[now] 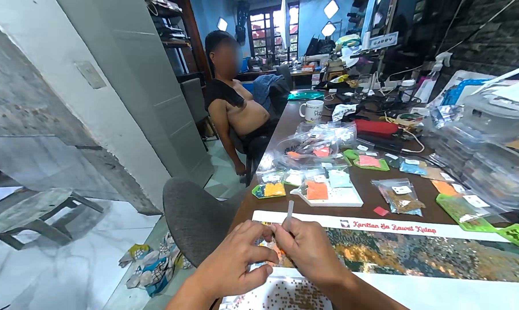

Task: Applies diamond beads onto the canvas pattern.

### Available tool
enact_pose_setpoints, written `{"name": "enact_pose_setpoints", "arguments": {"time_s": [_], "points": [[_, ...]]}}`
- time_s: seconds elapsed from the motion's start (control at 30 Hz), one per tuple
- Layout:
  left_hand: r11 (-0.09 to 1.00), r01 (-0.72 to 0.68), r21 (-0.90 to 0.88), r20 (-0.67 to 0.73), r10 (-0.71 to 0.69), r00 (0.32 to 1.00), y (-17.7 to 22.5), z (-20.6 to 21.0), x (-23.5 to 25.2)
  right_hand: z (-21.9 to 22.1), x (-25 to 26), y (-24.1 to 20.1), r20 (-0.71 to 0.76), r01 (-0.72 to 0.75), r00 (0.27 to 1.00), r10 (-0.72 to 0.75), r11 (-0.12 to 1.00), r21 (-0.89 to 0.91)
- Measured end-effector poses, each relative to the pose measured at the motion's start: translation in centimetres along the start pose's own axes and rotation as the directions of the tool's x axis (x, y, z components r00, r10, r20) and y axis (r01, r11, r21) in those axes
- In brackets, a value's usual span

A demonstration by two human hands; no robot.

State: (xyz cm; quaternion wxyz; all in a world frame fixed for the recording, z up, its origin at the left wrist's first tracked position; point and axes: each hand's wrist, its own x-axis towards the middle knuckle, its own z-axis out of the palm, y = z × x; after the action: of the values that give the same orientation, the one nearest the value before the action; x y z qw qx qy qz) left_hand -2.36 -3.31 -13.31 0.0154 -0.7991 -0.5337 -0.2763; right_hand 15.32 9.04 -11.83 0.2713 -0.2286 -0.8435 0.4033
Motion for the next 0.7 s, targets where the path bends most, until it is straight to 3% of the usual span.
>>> {"name": "enact_pose_setpoints", "arguments": {"time_s": [0.2, 0.47, 0.57, 0.7], "points": [[1.0, 0.0, -0.007, 0.003, 0.0, 1.0, -0.03, -0.02, -0.01, -0.02, 0.03, -0.04, 0.019, 0.028, 0.999, -0.028, 0.999, -0.027], [1.0, 0.002, -0.011, -0.001, -0.002, 1.0, 0.12, -0.1, 0.03, 0.58, -0.39, -0.02, -0.026, 0.29, 0.955, -0.296, 0.946, -0.146], [1.0, 0.013, -0.014, 0.012, -0.012, 1.0, 0.16, -0.12, 0.03, 0.36, -0.44, 0.09, -0.034, 0.25, 0.967, -0.254, 0.963, -0.104], [1.0, 0.015, -0.019, 0.005, -0.015, 1.0, 0.33, -0.22, 0.16, 0.06, -0.46, -0.05, -0.113, 0.308, 0.947, -0.3, 0.95, 0.052]]}}
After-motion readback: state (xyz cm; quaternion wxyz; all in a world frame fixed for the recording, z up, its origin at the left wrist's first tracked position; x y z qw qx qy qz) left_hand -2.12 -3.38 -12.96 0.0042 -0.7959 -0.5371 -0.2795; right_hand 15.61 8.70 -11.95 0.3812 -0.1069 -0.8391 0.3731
